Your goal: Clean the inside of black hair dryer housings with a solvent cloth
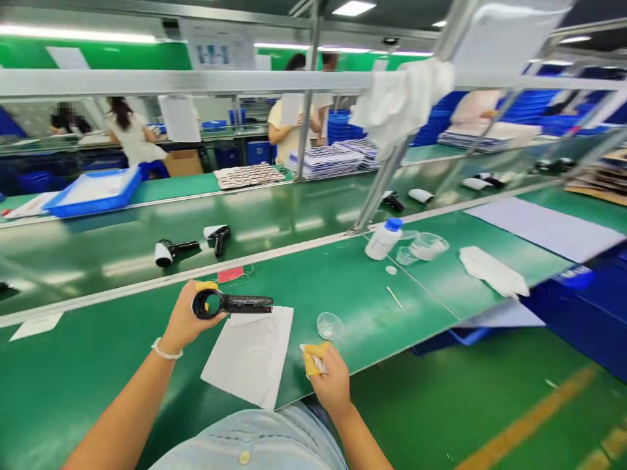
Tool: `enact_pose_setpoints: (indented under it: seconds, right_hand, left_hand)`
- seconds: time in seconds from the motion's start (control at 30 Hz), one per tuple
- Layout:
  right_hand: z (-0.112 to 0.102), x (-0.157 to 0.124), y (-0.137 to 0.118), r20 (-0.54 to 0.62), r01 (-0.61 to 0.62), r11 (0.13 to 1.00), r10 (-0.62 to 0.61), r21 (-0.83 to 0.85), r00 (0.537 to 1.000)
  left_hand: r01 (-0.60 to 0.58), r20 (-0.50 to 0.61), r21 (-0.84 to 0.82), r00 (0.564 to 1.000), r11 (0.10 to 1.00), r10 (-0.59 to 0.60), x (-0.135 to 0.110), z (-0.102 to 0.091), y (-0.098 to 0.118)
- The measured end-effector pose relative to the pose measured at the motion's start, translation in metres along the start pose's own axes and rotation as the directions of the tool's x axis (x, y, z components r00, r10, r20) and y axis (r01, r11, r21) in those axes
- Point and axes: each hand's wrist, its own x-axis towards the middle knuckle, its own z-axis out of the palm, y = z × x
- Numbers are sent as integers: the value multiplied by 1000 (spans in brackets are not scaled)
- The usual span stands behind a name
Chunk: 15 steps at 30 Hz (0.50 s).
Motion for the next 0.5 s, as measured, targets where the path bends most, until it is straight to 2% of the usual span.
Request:
enact_pose_setpoints:
  seconds: [0.1,0.2,0.3,0.5]
  right_hand:
    - [9,-28,16,58,25,1000,-24,-4,998]
    - [24,-44,21,83,45,998,-47,35,995]
    - [32,-47,20,96,70,996,-75,50,993]
    - [29,-48,25,103,100,995,-103,25,989]
  left_hand:
    - [8,-45,20,999,1000,-7,1,-19,8]
    - [12,-82,10,997,1000,-11,-2,-28,10]
    - [23,-94,25,995,999,-21,0,-30,9]
    - [21,-87,48,996,999,-17,12,-22,0]
